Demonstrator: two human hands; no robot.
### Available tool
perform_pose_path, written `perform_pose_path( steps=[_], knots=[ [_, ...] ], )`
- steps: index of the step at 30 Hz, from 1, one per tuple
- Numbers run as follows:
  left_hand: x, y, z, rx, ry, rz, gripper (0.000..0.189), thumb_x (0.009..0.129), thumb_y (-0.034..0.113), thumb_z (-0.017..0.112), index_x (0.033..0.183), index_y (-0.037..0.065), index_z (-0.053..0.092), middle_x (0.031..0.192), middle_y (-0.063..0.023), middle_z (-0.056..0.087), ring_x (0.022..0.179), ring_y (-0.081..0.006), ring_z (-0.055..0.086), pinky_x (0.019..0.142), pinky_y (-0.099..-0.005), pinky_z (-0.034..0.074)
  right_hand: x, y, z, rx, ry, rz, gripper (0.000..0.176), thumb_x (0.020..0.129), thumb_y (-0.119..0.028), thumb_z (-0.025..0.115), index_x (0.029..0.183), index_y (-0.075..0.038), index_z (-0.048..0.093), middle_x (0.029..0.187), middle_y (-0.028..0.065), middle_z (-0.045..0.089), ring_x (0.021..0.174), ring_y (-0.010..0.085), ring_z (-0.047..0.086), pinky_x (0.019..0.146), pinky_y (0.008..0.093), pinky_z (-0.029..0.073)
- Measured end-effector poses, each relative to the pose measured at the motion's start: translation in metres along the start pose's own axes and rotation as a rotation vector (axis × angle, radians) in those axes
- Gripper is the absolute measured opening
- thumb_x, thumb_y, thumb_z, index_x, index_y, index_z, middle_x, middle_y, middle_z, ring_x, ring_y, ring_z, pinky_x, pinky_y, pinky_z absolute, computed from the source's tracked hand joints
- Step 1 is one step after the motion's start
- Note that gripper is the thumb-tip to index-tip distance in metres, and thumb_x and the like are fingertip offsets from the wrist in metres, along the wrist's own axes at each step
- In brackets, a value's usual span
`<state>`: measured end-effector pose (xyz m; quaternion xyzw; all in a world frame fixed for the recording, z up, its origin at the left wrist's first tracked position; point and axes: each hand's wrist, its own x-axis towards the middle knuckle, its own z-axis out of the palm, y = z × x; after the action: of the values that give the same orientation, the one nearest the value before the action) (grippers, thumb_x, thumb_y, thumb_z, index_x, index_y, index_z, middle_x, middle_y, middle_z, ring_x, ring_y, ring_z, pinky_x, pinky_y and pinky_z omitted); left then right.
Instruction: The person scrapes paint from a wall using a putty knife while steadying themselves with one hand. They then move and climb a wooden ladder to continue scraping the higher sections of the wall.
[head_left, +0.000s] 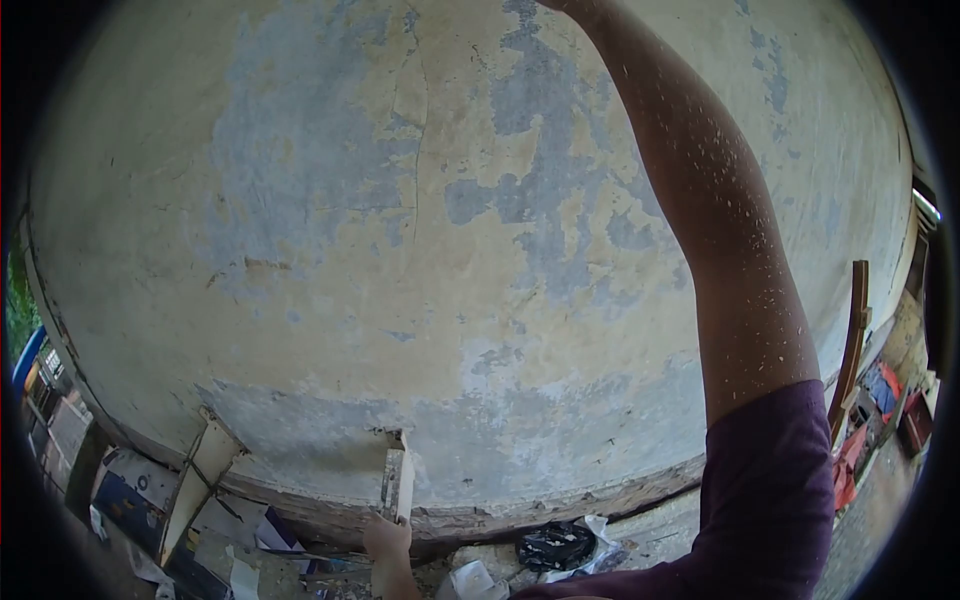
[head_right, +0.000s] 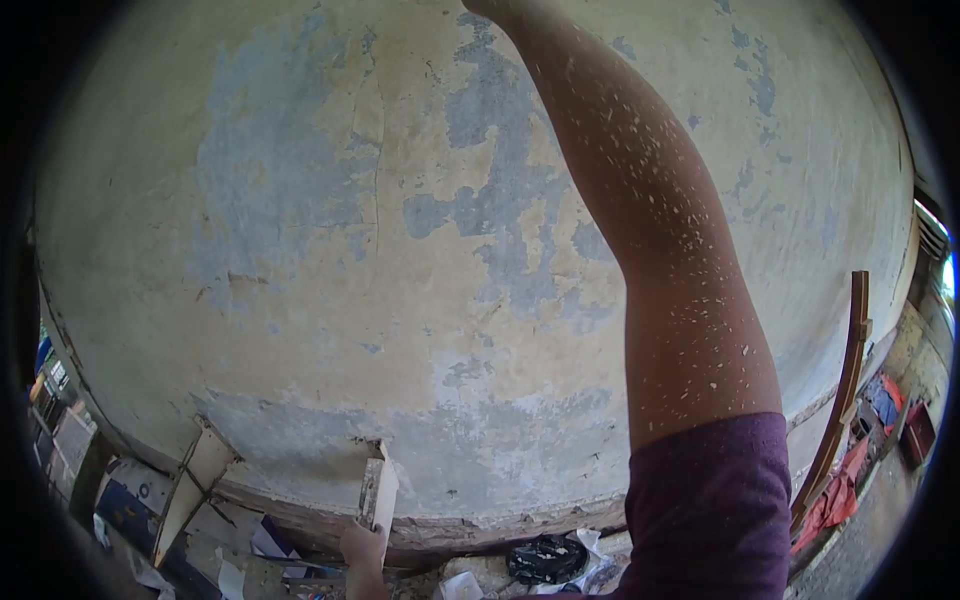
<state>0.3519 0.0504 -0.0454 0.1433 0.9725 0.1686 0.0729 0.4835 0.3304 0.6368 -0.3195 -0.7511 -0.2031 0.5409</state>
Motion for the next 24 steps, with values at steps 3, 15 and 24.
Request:
perform_pose_path(
  steps=[3,15,24],
  knots=[
    [-0.002,-0.012,0.007,0.003,0.0,0.028,0.055,0.077,0.036,0.063,0.114,-0.002,0.05,0.093,-0.0215,0.065,0.089,-0.0363,0.065,0.079,-0.044,0.052,-0.09,0.016,0.01,-0.032,-0.156,0.06,0.041,0.088,-0.009,0.038,0.127,-0.008,0.049,0.098,0.0227,0.065,0.091,0.0359,0.065,0.08,0.0466,0.052],
    [0.001,0.0,-0.005,0.001,0.022,0.041,0.046,0.078,0.036,0.063,0.104,-0.001,0.055,0.092,-0.0199,0.066,0.089,-0.0358,0.065,0.079,-0.0429,0.053,-0.021,0.001,-0.09,-0.621,-0.475,-0.397,0.026,0.088,-0.012,0.046,0.095,0.001,0.068,0.106,0.0147,0.067,0.099,0.0297,0.064,0.079,0.037,0.053],
    [-0.003,-0.01,0.004,-0.02,0.019,0.072,0.047,0.079,0.035,0.063,0.105,-0.002,0.053,0.094,-0.0195,0.065,0.09,-0.0345,0.065,0.078,-0.0431,0.053,-0.191,0.036,0.016,0.091,-0.286,0.026,0.041,0.094,-0.021,0.041,0.135,-0.018,0.046,0.083,0.0172,0.066,0.076,0.0289,0.067,0.069,0.0432,0.053]
  ],
)
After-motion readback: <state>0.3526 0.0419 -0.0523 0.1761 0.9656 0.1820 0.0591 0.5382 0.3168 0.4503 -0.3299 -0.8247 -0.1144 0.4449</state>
